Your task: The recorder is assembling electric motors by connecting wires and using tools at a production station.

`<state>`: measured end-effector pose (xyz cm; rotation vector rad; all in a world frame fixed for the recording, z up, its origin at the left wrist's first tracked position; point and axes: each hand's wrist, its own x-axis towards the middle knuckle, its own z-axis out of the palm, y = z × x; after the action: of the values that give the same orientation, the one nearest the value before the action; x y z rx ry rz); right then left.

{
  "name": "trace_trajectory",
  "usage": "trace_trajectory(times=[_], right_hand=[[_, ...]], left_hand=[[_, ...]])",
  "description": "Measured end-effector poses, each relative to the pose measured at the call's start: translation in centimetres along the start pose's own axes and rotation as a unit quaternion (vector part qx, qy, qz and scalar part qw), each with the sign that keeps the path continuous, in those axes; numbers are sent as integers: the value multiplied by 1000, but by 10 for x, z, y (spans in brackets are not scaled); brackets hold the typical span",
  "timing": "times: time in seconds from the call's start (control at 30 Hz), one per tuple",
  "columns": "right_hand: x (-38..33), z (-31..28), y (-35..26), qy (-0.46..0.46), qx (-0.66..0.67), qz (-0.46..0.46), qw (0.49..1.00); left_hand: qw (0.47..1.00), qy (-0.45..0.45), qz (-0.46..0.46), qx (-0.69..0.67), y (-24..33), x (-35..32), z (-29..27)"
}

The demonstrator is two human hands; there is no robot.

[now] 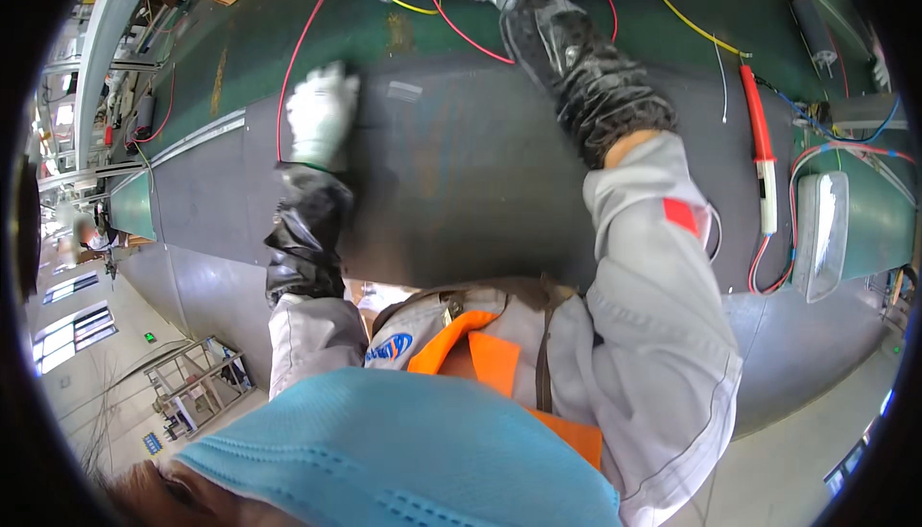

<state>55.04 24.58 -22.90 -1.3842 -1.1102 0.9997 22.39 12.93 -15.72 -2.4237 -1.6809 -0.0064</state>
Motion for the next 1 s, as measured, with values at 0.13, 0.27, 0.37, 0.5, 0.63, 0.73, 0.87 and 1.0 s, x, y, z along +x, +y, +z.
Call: trace_trajectory(times=[0.13, 0.27, 0.37, 0.5, 0.63, 0.73, 0.87, 1.0], right_hand=[[-95, -29, -45, -56, -70, 83, 993], [-232, -51, -90, -66, -142, 98, 983], [-341, -54, -92, -48, -268, -58, 960], [-440, -39, -87, -99, -310, -10, 946], [-472, -38, -78, -141, -272, -32, 951], [-464, -63, -97, -79, -331, -249, 907], [-403, -81, -114, 18, -475, -321, 820], [-369, -81, -48, -97, -313, -136, 935]], left_hand=[[944, 114, -27, -309, -20, -14, -10], [624, -50, -2, -780, 58, -57, -29], [522, -140, -19, -841, 93, -77, -21], [486, -226, -22, -844, 103, -113, -23], [680, -310, 26, -664, 109, -133, -74], [664, -361, 24, -654, 87, -133, -70], [750, -300, 112, -578, 79, -135, -60], [766, -344, 94, -535, 73, -130, -108]])
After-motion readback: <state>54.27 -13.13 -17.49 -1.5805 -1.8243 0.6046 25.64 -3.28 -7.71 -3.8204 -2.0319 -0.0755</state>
